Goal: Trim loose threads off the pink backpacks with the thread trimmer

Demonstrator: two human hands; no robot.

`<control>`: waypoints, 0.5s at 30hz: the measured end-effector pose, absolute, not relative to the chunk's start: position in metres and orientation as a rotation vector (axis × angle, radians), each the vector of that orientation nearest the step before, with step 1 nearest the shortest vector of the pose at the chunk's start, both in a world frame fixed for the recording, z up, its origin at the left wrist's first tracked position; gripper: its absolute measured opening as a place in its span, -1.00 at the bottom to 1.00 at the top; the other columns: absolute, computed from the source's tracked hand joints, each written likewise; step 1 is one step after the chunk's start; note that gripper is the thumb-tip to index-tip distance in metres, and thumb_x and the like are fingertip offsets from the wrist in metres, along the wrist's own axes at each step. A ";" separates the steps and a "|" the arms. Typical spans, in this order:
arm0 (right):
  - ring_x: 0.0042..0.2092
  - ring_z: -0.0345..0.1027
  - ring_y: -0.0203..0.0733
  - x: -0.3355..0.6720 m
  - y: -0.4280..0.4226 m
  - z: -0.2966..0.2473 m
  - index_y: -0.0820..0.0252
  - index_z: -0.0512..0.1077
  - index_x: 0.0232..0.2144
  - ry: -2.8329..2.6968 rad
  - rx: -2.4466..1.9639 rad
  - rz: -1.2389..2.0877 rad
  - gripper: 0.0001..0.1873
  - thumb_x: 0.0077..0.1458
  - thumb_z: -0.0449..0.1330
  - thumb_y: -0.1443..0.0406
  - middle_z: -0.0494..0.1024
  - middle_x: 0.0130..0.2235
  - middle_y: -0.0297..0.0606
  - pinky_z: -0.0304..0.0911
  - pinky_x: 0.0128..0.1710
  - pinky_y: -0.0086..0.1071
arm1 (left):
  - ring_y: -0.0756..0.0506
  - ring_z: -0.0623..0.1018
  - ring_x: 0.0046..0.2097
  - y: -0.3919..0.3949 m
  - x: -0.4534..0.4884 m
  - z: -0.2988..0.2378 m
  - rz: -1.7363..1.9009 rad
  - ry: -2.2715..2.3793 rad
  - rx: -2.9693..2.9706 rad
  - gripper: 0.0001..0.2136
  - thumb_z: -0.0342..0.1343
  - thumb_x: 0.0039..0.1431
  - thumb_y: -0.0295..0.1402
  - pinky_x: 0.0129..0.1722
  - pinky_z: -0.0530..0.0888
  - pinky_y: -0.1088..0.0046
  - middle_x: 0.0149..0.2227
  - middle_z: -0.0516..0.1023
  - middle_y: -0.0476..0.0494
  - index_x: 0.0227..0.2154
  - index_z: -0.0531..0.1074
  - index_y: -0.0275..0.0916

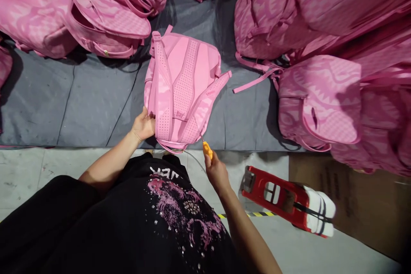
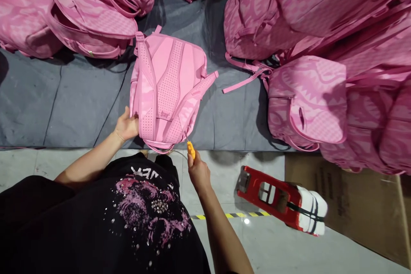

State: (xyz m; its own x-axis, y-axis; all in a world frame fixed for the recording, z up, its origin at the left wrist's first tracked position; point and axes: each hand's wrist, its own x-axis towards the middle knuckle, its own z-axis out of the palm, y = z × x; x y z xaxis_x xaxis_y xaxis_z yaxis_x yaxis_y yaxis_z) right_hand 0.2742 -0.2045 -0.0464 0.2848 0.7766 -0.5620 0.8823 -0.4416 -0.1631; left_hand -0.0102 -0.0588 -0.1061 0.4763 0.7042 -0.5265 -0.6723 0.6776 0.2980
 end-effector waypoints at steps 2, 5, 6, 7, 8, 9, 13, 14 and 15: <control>-0.26 0.50 0.00 0.275 -0.206 -0.044 0.24 0.32 0.13 1.534 2.419 -0.900 -0.52 0.40 -0.17 0.10 0.60 -0.27 -0.07 0.04 -0.39 -0.36 | -0.36 0.48 0.18 -0.057 -0.006 -0.106 0.823 0.687 0.057 -0.32 -0.02 0.17 0.22 0.17 0.38 -0.07 -0.02 0.59 -0.40 0.07 0.41 -0.30; -0.26 0.48 0.01 0.275 -0.206 -0.045 0.24 0.33 0.10 1.497 2.494 -0.942 -0.50 0.37 -0.19 0.09 0.59 -0.28 -0.08 0.08 -0.38 -0.35 | -0.38 0.47 0.19 -0.053 0.000 -0.107 0.777 0.711 0.056 -0.27 -0.06 0.15 0.27 0.16 0.40 -0.07 -0.02 0.59 -0.41 0.09 0.39 -0.30; -0.26 0.48 0.02 0.275 -0.206 -0.045 0.24 0.33 0.10 1.491 2.518 -0.959 -0.49 0.36 -0.19 0.07 0.58 -0.28 -0.08 0.09 -0.37 -0.35 | -0.38 0.47 0.19 -0.052 0.001 -0.108 0.767 0.720 0.056 -0.26 -0.06 0.14 0.27 0.16 0.41 -0.06 -0.01 0.59 -0.40 0.09 0.38 -0.30; -0.26 0.47 0.02 0.276 -0.208 -0.046 0.23 0.33 0.09 1.486 2.544 -0.976 -0.47 0.35 -0.20 0.06 0.58 -0.28 -0.08 0.10 -0.36 -0.34 | -0.38 0.47 0.19 -0.050 0.003 -0.109 0.764 0.731 0.058 -0.26 -0.05 0.14 0.28 0.15 0.41 -0.06 -0.02 0.59 -0.40 0.09 0.39 -0.30; -0.26 0.47 0.03 0.276 -0.210 -0.046 0.24 0.32 0.10 1.481 2.572 -0.992 -0.46 0.34 -0.21 0.05 0.57 -0.29 -0.08 0.11 -0.35 -0.33 | -0.38 0.47 0.19 -0.049 0.005 -0.110 0.765 0.736 0.061 -0.26 -0.05 0.13 0.28 0.15 0.42 -0.06 -0.02 0.59 -0.40 0.08 0.39 -0.29; -0.26 0.46 0.03 0.276 -0.214 -0.046 0.25 0.32 0.10 1.472 2.601 -1.008 -0.44 0.33 -0.21 0.04 0.57 -0.29 -0.07 0.12 -0.35 -0.33 | -0.38 0.47 0.18 -0.048 0.006 -0.111 0.772 0.739 0.066 -0.26 -0.05 0.13 0.28 0.15 0.42 -0.06 -0.02 0.59 -0.39 0.08 0.39 -0.29; -0.35 0.43 -0.01 0.274 -0.249 -0.034 0.27 0.36 0.05 1.364 2.718 -1.108 -0.38 0.29 -0.22 -0.02 0.54 -0.37 -0.12 0.16 -0.36 -0.31 | -0.35 0.49 0.17 -0.046 0.010 -0.112 0.792 0.733 0.082 -0.31 -0.05 0.17 0.24 0.15 0.43 -0.05 -0.03 0.60 -0.36 0.05 0.42 -0.28; -0.37 0.43 -0.02 0.270 -0.260 -0.030 0.27 0.37 0.03 1.332 2.746 -1.150 -0.36 0.29 -0.23 -0.05 0.53 -0.39 -0.14 0.17 -0.38 -0.32 | -0.34 0.49 0.17 -0.045 0.011 -0.113 0.788 0.728 0.085 -0.33 -0.06 0.18 0.23 0.16 0.43 -0.03 -0.03 0.60 -0.34 0.04 0.42 -0.28; -0.39 0.42 -0.04 0.266 -0.270 -0.027 0.26 0.38 0.02 1.302 2.763 -1.203 -0.34 0.28 -0.23 -0.07 0.53 -0.41 -0.16 0.18 -0.38 -0.32 | -0.33 0.49 0.17 -0.045 0.011 -0.113 0.782 0.727 0.087 -0.34 -0.07 0.20 0.22 0.16 0.43 -0.02 -0.04 0.60 -0.33 0.03 0.43 -0.29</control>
State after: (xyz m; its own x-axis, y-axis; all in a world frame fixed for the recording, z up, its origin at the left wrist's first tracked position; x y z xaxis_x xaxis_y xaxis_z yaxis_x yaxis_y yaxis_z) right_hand 0.2659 -0.2705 -0.0269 0.4198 0.7157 -0.5582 0.6128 -0.6772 -0.4074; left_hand 0.0113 -0.0445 -0.1129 0.4826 0.6696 -0.5646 -0.6120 0.7189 0.3296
